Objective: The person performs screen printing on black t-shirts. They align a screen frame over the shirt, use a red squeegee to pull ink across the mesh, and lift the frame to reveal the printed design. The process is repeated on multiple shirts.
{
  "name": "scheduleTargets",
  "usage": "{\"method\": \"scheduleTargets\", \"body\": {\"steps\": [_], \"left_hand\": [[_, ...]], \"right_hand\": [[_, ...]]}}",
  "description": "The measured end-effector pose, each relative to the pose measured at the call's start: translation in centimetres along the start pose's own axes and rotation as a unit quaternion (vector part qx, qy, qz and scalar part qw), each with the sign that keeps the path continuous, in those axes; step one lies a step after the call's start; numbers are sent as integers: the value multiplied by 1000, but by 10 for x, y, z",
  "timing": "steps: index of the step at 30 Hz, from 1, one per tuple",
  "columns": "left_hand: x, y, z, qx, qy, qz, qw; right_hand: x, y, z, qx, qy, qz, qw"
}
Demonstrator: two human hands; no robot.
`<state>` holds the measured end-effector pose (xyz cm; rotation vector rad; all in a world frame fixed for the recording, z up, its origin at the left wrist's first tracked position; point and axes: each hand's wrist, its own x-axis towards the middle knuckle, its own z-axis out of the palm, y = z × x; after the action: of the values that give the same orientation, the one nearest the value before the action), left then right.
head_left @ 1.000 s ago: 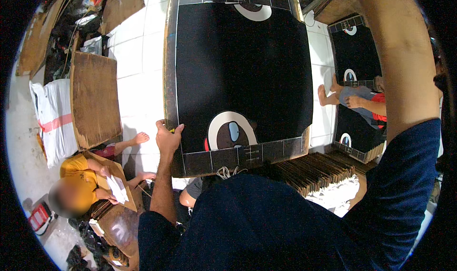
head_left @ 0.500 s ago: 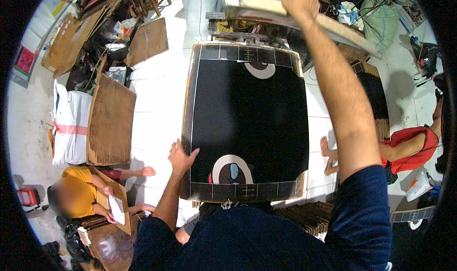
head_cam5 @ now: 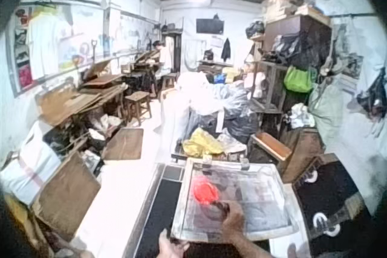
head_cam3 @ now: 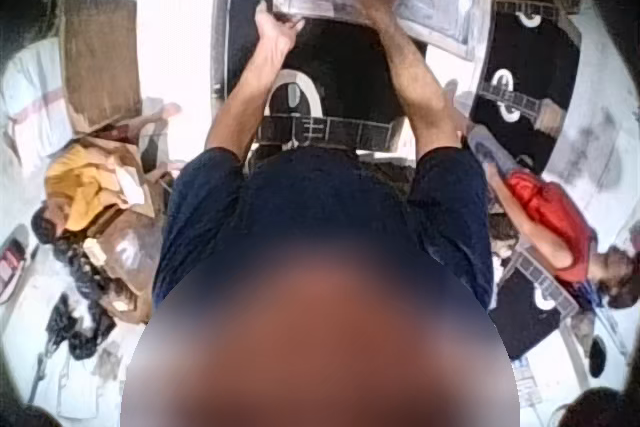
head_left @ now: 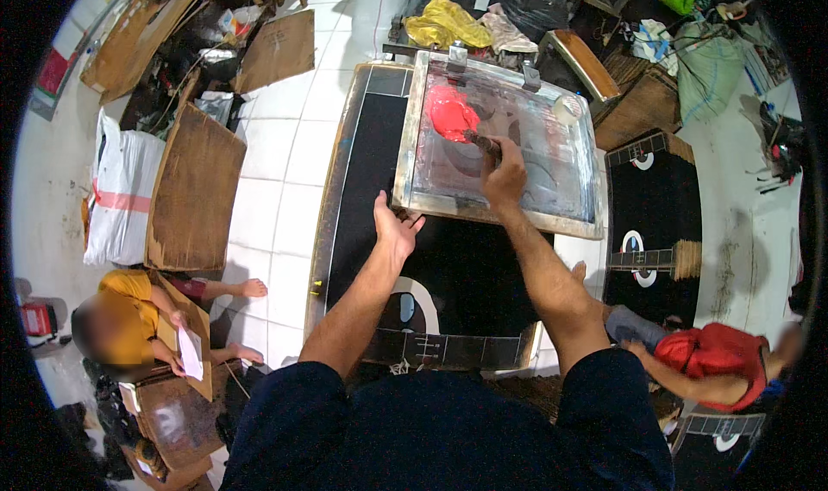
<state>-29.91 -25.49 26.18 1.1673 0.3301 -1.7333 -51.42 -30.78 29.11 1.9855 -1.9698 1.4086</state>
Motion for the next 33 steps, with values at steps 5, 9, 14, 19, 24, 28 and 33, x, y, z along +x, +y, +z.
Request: {"method": "scheduleTargets", "body": {"steps": [5, 9, 14, 19, 24, 28, 33], "left_hand": [[46, -21, -52, 513, 106, 456, 719], [58, -11, -63, 694, -32, 579, 427], [65, -13, -67, 706, -15, 576, 412], [64, -14, -66, 716, -10, 561, 415], [62, -13, -64, 729, -11, 551, 406], [64, -13, -64, 726, -10, 557, 404], [63, -14, -65, 730, -8, 562, 389]], "right_hand": [[48, 51, 37, -17, -174, -21, 984], [100, 74, 87, -73, -256, -53, 962], [143, 90, 154, -133, -252, -142, 948], [119, 92, 144, -109, -270, -165, 942], [102, 87, 109, -127, -340, -166, 917], [150, 92, 148, -93, -293, -171, 936], [138, 99, 161, -144, -263, -182, 936]]}}
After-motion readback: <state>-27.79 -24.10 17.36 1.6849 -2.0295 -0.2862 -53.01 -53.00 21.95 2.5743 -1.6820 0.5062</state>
